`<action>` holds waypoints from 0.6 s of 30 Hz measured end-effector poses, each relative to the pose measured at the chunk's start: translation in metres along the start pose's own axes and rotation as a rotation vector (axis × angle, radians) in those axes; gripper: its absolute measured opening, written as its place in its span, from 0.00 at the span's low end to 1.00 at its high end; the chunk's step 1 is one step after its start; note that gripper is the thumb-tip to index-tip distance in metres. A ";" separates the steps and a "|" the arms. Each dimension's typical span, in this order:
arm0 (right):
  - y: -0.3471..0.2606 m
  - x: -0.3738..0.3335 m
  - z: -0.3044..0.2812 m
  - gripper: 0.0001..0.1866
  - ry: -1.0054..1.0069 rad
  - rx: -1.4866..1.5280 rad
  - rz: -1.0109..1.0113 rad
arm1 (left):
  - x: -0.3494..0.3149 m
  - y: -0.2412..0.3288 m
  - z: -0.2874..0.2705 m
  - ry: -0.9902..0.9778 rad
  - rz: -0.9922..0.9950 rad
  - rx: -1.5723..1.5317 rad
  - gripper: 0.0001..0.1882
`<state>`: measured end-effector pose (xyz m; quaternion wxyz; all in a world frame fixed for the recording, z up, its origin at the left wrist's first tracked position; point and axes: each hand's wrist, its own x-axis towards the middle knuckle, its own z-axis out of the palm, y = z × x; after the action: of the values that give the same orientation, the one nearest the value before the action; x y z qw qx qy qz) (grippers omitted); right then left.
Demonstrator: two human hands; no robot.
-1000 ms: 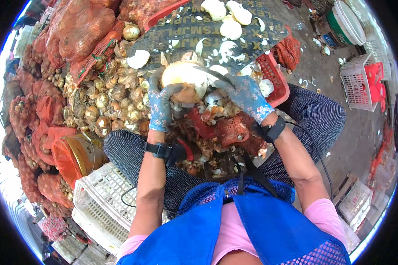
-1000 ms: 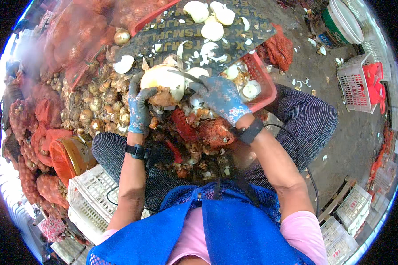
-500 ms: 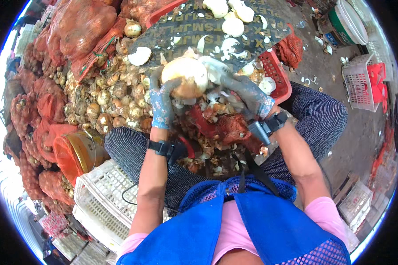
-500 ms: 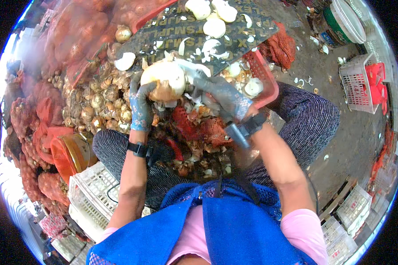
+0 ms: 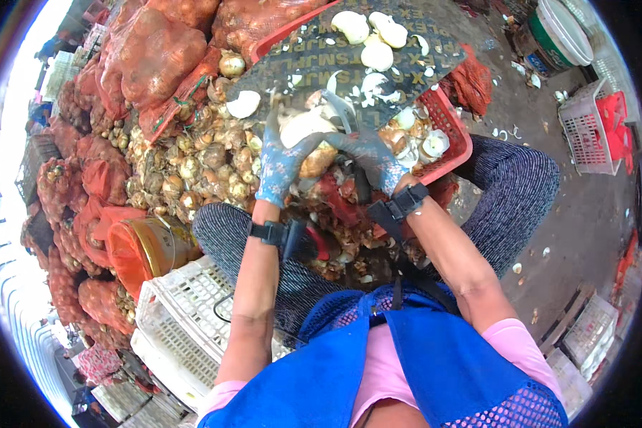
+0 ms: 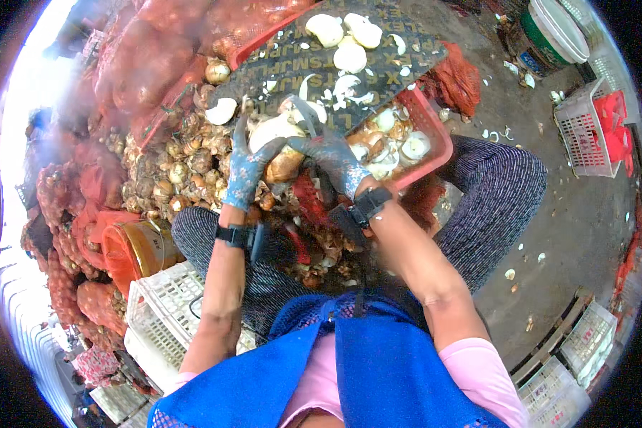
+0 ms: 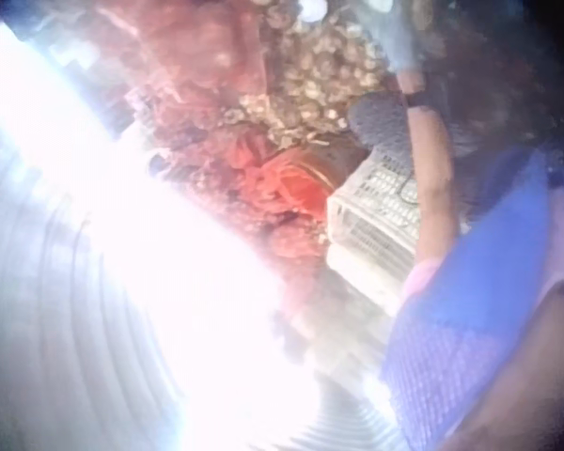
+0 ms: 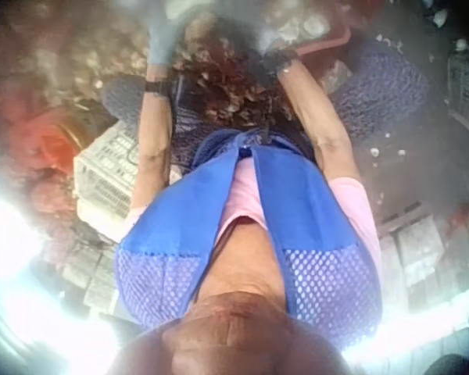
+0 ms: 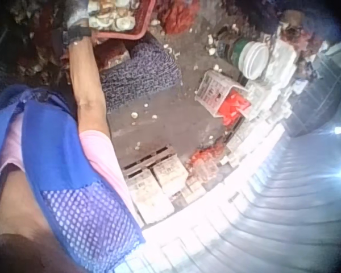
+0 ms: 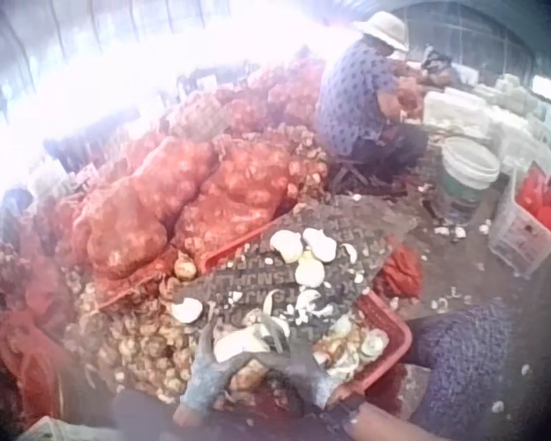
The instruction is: Peeling onions using a knife in a processing facility.
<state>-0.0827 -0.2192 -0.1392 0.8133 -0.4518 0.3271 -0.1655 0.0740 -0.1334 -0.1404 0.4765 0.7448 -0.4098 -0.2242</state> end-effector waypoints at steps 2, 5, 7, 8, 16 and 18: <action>-0.013 0.003 0.002 0.32 0.032 -0.082 -0.115 | -0.010 0.000 -0.001 -0.041 -0.215 -0.341 0.37; -0.007 0.023 -0.006 0.32 0.091 -0.045 -0.148 | -0.027 0.003 0.017 -0.059 -0.577 -1.077 0.30; -0.015 0.024 -0.002 0.33 0.217 -0.211 -0.196 | -0.028 -0.003 0.026 0.117 -0.514 -0.898 0.32; -0.011 0.027 -0.013 0.34 0.373 -0.593 -0.210 | -0.024 -0.014 0.030 0.091 -0.404 -0.579 0.33; 0.018 0.012 -0.005 0.28 0.419 -0.412 -0.284 | -0.031 0.049 0.010 0.181 0.227 0.598 0.41; 0.013 0.017 0.004 0.27 0.398 -0.464 -0.276 | -0.031 0.049 0.008 -0.034 0.427 0.715 0.46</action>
<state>-0.0677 -0.2193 -0.1555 0.5789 -0.6237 0.4443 -0.2800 0.0316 -0.1223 -0.1016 0.2170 0.7576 -0.6151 0.0237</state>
